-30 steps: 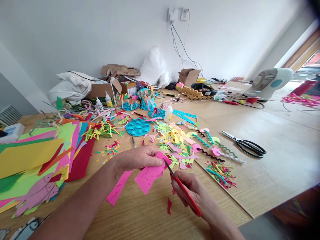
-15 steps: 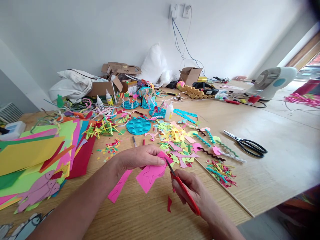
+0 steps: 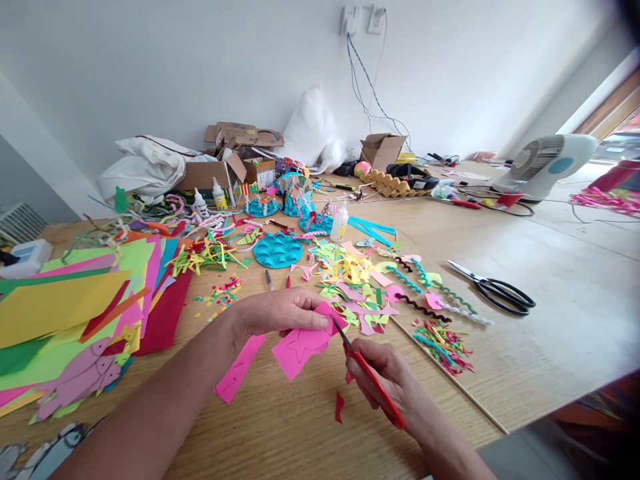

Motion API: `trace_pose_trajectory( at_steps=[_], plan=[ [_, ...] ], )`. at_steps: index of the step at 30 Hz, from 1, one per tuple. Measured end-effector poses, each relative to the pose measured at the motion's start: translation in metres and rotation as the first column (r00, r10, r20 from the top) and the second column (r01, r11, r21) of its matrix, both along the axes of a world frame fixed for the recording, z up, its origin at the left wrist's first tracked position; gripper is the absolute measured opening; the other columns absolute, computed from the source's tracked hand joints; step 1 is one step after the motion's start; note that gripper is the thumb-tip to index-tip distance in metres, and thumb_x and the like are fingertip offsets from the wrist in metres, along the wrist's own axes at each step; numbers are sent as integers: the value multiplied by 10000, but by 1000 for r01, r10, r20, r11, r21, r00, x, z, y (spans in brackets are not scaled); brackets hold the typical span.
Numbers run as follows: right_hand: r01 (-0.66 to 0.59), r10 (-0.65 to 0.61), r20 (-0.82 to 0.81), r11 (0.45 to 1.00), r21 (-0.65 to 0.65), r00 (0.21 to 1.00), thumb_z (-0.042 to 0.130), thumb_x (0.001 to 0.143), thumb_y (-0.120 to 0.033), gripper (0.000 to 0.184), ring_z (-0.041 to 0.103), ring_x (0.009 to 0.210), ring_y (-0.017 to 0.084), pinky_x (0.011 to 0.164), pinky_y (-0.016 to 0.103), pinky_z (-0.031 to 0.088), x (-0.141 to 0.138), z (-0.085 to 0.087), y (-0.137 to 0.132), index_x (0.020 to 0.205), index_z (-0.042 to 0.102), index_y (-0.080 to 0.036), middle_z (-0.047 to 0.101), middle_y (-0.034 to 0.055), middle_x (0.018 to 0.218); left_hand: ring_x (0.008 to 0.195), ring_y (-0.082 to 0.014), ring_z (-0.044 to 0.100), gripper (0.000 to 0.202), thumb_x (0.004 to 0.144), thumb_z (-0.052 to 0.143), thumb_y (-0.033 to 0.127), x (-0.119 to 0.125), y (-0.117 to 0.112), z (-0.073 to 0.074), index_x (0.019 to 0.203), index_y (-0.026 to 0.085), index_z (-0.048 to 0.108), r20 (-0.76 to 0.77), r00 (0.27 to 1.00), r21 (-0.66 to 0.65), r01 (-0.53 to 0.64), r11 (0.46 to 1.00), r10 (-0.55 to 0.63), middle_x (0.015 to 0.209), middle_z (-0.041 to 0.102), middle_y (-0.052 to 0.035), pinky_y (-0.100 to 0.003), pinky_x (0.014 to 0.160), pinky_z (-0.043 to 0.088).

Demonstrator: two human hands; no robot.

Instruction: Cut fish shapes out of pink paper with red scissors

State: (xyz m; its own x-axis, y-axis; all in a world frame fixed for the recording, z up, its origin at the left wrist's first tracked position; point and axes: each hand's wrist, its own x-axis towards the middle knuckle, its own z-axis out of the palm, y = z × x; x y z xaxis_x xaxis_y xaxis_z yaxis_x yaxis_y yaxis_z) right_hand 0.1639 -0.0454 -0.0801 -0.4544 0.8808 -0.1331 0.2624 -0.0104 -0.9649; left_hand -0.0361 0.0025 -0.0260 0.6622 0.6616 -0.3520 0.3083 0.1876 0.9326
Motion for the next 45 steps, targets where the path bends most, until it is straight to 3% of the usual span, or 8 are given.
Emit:
trace_pose_trajectory(
  at_steps=[5, 10, 13, 19, 28, 33, 37, 45],
  plan=[
    [170, -178, -183, 984, -62, 967, 503, 742, -606, 457, 322, 350, 81, 347, 205, 230, -5, 0, 0, 529, 398, -215, 380, -64, 377, 629, -91, 474, 331, 718, 638, 382, 1, 3, -7, 962, 163, 597, 197, 973, 35, -126, 991, 117, 778, 559, -3, -195, 535, 351],
    [337, -328, -331, 941, -31, 885, 448, 826, -560, 470, 306, 365, 83, 377, 218, 254, -11, 3, 1, 516, 407, -209, 382, -57, 381, 666, -108, 492, 344, 591, 740, 363, 12, -3, -10, 811, 155, 575, 335, 942, 28, 24, 999, -32, 778, 569, -18, -216, 565, 369],
    [372, -368, -398, 926, -72, 840, 449, 830, -560, 452, 300, 355, 82, 379, 222, 249, -17, 3, 2, 546, 427, -208, 377, -65, 378, 617, -91, 462, 324, 599, 730, 376, 29, -11, -10, 728, 151, 535, 358, 928, 97, -150, 984, 107, 691, 524, 8, -214, 551, 352],
    [324, -325, -385, 944, -69, 864, 458, 819, -569, 445, 313, 335, 83, 355, 222, 229, -30, 1, 0, 554, 417, -214, 368, -70, 377, 470, -86, 367, 371, 760, 531, 472, 55, -23, -16, 557, 185, 416, 410, 798, 196, -549, 812, 441, 489, 379, 48, -235, 454, 299],
    [301, -308, -354, 951, -78, 883, 490, 774, -602, 437, 327, 326, 78, 342, 200, 257, -38, 3, -6, 592, 431, -209, 380, -78, 361, 491, -76, 306, 405, 814, 499, 396, 50, -22, -21, 507, 182, 343, 434, 690, 153, -690, 708, 579, 499, 321, 57, -242, 522, 288],
    [263, -272, -343, 962, -73, 899, 484, 777, -595, 430, 334, 336, 83, 350, 207, 254, -36, 2, -6, 594, 436, -209, 389, -72, 373, 572, -91, 421, 282, 685, 636, 334, 53, -24, -15, 546, 178, 446, 440, 535, -37, -792, 610, 721, 561, 446, 53, -235, 609, 363],
    [214, -200, -340, 977, 1, 919, 464, 794, -584, 426, 364, 365, 97, 368, 221, 273, -31, 4, -6, 588, 435, -212, 405, -58, 403, 662, -122, 531, 217, 655, 650, 301, 54, -26, -12, 536, 171, 524, 445, 509, -132, -776, 616, 736, 601, 559, 35, -256, 717, 420],
    [194, -167, -346, 980, 46, 923, 438, 824, -557, 410, 382, 398, 104, 391, 223, 286, -29, 5, -7, 613, 441, -206, 425, -47, 435, 747, -125, 570, 100, 721, 649, 269, 56, -28, -19, 693, 174, 650, 554, 502, -104, -750, 654, 664, 719, 646, 26, -250, 744, 430]
  ],
)
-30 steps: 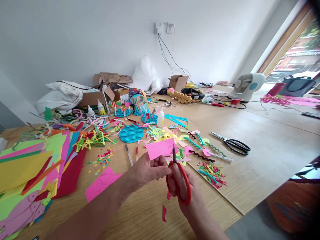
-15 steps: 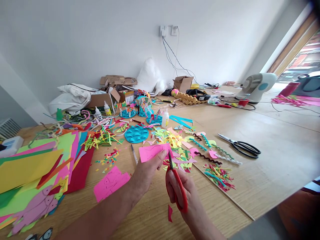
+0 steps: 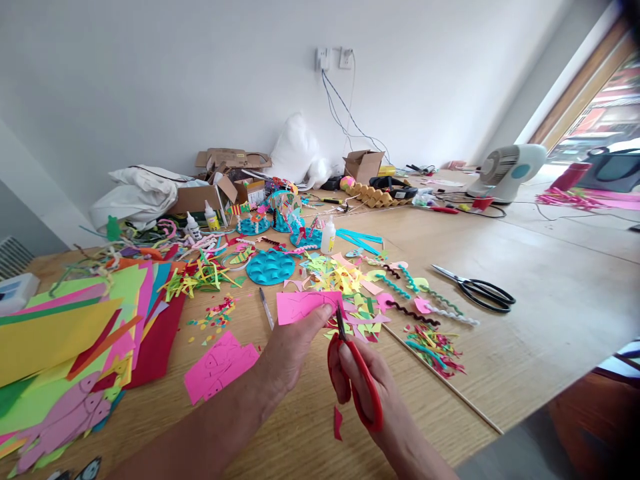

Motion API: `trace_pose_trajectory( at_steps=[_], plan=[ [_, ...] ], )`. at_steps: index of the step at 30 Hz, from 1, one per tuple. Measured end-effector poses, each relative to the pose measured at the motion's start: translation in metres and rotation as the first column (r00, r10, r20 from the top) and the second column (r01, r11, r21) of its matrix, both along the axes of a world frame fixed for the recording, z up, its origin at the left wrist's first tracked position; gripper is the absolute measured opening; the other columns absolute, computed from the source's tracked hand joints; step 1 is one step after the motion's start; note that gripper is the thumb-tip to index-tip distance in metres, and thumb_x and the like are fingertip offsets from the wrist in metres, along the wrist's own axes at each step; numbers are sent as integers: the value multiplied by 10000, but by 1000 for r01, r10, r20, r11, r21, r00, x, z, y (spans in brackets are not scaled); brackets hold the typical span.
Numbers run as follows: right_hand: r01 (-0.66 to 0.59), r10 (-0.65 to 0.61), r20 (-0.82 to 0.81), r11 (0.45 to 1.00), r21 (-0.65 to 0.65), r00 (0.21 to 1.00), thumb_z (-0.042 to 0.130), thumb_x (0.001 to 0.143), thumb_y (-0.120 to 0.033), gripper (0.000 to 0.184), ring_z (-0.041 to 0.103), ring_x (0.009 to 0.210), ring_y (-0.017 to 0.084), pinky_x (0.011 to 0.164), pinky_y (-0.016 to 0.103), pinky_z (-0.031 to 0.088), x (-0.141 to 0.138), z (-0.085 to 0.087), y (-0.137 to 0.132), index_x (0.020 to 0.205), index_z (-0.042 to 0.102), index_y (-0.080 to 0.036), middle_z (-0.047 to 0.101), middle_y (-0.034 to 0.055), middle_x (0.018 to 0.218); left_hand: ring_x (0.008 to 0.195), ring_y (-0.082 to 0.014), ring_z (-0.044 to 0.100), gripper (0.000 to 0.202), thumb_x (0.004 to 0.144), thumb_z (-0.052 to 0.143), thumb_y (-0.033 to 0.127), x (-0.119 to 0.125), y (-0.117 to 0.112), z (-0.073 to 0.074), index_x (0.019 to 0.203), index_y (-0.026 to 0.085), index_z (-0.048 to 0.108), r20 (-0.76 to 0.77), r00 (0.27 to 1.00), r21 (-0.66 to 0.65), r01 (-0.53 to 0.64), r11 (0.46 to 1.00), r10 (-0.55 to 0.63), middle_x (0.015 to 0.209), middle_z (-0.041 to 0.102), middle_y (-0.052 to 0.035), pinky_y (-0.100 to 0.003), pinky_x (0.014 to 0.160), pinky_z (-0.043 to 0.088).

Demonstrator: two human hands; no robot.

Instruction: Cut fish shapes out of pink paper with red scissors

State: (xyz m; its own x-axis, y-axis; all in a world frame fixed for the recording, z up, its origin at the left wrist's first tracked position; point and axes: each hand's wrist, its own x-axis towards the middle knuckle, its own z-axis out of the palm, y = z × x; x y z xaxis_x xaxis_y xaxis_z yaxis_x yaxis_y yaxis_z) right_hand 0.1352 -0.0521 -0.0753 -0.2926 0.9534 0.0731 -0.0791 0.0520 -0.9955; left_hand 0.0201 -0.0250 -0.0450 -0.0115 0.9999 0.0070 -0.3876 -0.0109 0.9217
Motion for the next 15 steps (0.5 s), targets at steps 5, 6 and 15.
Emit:
trace_pose_trajectory(
  at_steps=[5, 6, 15],
  plan=[
    [3, -3, -14, 1000, 5, 1000, 439, 833, -544, 400, 375, 397, 99, 390, 219, 268, 2, -1, 0, 625, 446, -203, 430, -48, 435, 762, -120, 575, 79, 741, 638, 245, 2, 0, -2, 755, 187, 689, 15, 1000, 11, 8, 1000, -9, 755, 666, 27, -244, 737, 433],
    [2, -2, -18, 1000, 3, 1000, 440, 835, -540, 397, 373, 395, 98, 389, 218, 267, 2, -1, 0, 627, 447, -202, 428, -50, 433, 763, -120, 576, 76, 742, 636, 238, 2, 0, -2, 755, 189, 693, 24, 1000, 12, 13, 1000, -13, 756, 669, 27, -244, 739, 436],
    [2, -2, -31, 1000, 5, 1000, 462, 829, -522, 389, 351, 378, 91, 377, 212, 253, 3, -4, 1, 603, 434, -207, 405, -59, 419, 737, -120, 588, 71, 725, 644, 210, 2, 0, 1, 739, 173, 703, 85, 995, -11, 44, 999, -43, 735, 678, 16, -251, 731, 459]
  ],
)
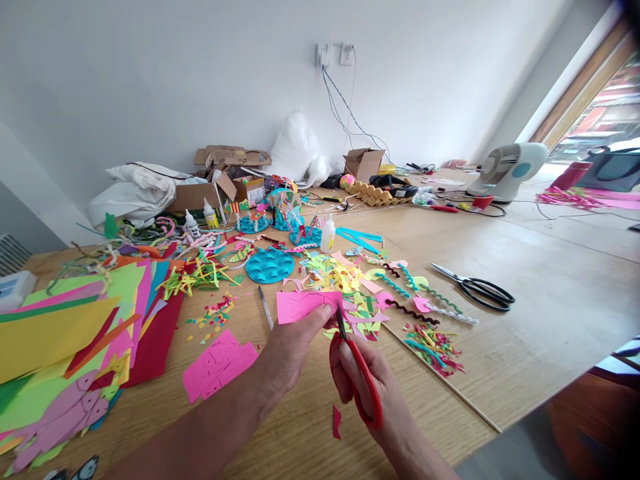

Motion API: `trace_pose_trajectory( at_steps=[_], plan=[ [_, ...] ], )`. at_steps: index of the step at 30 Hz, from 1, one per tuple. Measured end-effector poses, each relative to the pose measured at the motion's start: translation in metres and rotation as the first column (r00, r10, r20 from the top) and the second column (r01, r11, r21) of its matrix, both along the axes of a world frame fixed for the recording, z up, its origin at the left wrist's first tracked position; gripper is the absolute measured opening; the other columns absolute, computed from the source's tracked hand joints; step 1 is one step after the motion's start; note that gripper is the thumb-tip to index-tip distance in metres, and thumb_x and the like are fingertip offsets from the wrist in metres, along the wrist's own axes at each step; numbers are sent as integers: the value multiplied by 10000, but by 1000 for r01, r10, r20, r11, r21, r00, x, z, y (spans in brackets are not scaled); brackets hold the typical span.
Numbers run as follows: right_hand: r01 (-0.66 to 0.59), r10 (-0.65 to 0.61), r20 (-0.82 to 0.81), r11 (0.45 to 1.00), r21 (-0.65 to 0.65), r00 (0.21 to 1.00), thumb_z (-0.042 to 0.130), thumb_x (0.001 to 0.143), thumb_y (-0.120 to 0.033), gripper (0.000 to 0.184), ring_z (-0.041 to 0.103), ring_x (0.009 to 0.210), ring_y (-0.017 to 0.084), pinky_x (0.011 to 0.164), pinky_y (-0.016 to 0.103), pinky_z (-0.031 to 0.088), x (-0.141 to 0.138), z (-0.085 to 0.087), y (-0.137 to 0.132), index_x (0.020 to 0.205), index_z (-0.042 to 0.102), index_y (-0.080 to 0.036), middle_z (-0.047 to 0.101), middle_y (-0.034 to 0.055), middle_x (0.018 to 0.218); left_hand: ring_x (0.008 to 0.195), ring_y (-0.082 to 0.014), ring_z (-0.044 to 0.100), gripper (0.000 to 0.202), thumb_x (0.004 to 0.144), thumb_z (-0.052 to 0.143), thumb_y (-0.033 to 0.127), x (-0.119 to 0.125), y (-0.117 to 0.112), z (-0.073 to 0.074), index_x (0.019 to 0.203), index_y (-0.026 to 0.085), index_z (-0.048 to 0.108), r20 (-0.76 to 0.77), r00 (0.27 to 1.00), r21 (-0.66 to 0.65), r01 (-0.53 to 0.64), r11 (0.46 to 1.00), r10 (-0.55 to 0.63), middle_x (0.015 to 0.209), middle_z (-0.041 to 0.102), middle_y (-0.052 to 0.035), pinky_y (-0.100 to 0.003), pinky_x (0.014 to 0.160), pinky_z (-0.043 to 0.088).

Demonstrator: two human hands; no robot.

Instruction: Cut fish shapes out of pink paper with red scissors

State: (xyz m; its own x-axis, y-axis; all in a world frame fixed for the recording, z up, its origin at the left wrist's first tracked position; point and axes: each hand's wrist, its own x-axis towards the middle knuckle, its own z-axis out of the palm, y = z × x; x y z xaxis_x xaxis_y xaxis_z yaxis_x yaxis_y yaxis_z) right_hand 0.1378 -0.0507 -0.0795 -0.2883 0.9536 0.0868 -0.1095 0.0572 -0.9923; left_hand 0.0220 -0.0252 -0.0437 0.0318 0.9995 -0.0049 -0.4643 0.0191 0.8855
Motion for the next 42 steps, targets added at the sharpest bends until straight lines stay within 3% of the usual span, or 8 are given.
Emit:
trace_pose_trajectory(
  at_steps=[8, 23, 34, 42],
  plan=[
    [-5, 3, 36, 999, 33, 999, 454, 830, -528, 405, 366, 397, 96, 382, 213, 273, 3, 3, 0, 585, 431, -207, 412, -48, 441, 691, -115, 583, 71, 678, 681, 224, 2, -1, 3, 707, 164, 704, 10, 1000, -20, 17, 1000, -16, 693, 670, 12, -238, 693, 460],
    [8, -8, 14, 1000, 14, 1000, 469, 820, -538, 413, 353, 393, 92, 381, 209, 276, 2, 1, 0, 578, 426, -206, 402, -55, 429, 786, -159, 578, 135, 741, 626, 260, 0, -1, -5, 772, 146, 691, -50, 998, -10, 43, 999, -43, 788, 665, -27, -318, 799, 449],
    [10, -9, 33, 1000, -18, 999, 459, 812, -566, 426, 348, 366, 89, 355, 205, 260, 3, 1, 0, 580, 412, -212, 383, -63, 411, 725, -145, 565, 105, 682, 662, 251, 2, -2, 3, 707, 152, 684, -55, 998, -38, 3, 999, -5, 724, 655, -9, -292, 739, 446],
    [9, -8, 32, 998, -55, 999, 492, 770, -597, 441, 336, 357, 88, 353, 204, 255, 5, -1, 0, 567, 418, -212, 381, -67, 391, 695, -147, 565, 118, 671, 664, 259, -1, 0, 4, 696, 144, 681, -98, 994, -62, 38, 997, -44, 691, 648, -16, -289, 707, 448]
  ],
)
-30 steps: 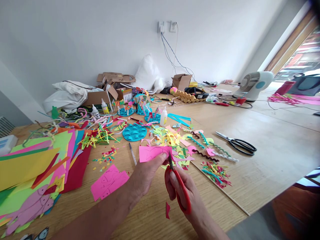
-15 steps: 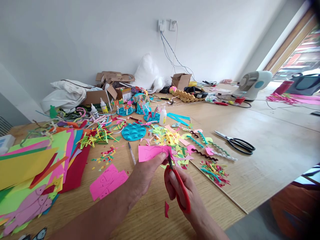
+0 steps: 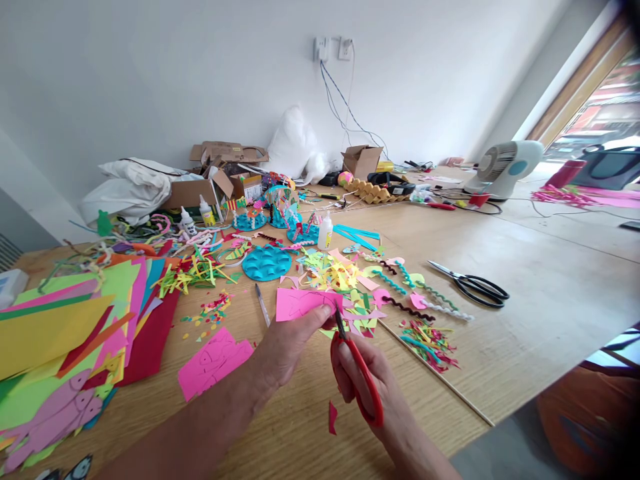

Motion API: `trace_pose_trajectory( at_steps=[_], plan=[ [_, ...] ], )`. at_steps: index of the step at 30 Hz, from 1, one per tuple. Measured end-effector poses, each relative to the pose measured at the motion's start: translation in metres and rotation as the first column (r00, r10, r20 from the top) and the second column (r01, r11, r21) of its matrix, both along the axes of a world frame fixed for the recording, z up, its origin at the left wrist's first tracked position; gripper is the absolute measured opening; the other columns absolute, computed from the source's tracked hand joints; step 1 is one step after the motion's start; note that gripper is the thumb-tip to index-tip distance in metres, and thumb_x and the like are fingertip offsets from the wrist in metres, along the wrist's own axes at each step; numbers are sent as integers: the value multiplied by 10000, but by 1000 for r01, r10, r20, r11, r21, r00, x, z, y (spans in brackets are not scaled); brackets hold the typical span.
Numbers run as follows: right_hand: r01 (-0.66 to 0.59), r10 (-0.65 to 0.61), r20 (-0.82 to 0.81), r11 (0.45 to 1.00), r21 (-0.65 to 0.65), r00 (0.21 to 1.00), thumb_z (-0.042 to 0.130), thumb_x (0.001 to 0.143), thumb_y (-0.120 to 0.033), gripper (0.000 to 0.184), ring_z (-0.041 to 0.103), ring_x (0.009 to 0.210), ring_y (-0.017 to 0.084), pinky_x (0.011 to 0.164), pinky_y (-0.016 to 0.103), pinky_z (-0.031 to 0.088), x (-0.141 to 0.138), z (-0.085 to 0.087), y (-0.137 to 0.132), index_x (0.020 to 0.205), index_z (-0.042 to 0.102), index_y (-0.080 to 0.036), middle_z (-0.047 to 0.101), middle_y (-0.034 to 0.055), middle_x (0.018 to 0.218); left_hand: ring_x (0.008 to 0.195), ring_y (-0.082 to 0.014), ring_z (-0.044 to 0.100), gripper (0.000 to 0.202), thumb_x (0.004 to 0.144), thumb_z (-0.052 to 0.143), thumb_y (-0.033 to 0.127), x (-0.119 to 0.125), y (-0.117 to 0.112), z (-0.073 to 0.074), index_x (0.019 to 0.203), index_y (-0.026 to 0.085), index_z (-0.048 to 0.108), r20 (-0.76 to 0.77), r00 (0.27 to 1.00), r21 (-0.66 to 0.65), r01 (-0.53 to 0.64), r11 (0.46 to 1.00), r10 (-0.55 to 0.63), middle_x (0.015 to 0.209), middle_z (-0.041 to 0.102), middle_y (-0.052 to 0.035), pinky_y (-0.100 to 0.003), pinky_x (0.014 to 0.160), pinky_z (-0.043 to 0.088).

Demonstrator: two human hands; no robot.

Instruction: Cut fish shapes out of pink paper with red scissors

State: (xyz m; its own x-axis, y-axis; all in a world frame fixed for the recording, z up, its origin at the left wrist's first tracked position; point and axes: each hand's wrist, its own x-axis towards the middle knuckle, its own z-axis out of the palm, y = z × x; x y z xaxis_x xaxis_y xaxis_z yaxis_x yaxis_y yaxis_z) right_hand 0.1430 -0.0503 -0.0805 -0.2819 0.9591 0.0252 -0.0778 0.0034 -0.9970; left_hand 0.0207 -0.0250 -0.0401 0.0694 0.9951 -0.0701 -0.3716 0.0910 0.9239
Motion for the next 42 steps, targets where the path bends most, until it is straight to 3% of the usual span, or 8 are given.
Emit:
trace_pose_trajectory(
  at_steps=[5, 22, 34, 42],
  plan=[
    [8, -8, 16, 1000, -20, 1000, 505, 750, -598, 445, 318, 360, 84, 364, 202, 261, 2, 3, 0, 549, 415, -211, 384, -67, 371, 678, -130, 557, 101, 674, 654, 243, -1, 1, 1, 679, 143, 669, 9, 999, 47, 45, 998, -45, 680, 637, -7, -265, 683, 449],
    [9, -7, 23, 997, -81, 1000, 546, 694, -610, 449, 322, 344, 77, 360, 201, 273, 3, 7, 0, 534, 412, -213, 381, -72, 362, 640, -139, 551, 103, 638, 661, 245, -1, 2, 6, 616, 145, 652, -50, 999, 10, 7, 1000, -7, 622, 622, -8, -281, 664, 437],
    [-34, 38, 73, 998, -51, 997, 495, 748, -611, 460, 298, 353, 73, 363, 194, 240, 7, 3, 0, 545, 399, -210, 365, -77, 371, 655, -146, 575, 124, 660, 642, 247, -12, 8, 3, 693, 132, 676, -92, 984, 45, 155, 987, -150, 678, 650, -37, -276, 649, 452],
    [-48, 52, 68, 997, -60, 996, 495, 761, -600, 451, 287, 347, 66, 372, 197, 236, 6, 1, 0, 562, 401, -207, 379, -80, 396, 682, -150, 585, 101, 651, 654, 235, -13, 11, 4, 685, 145, 685, -116, 980, 22, 166, 986, -162, 698, 664, -38, -264, 658, 457]
  ],
)
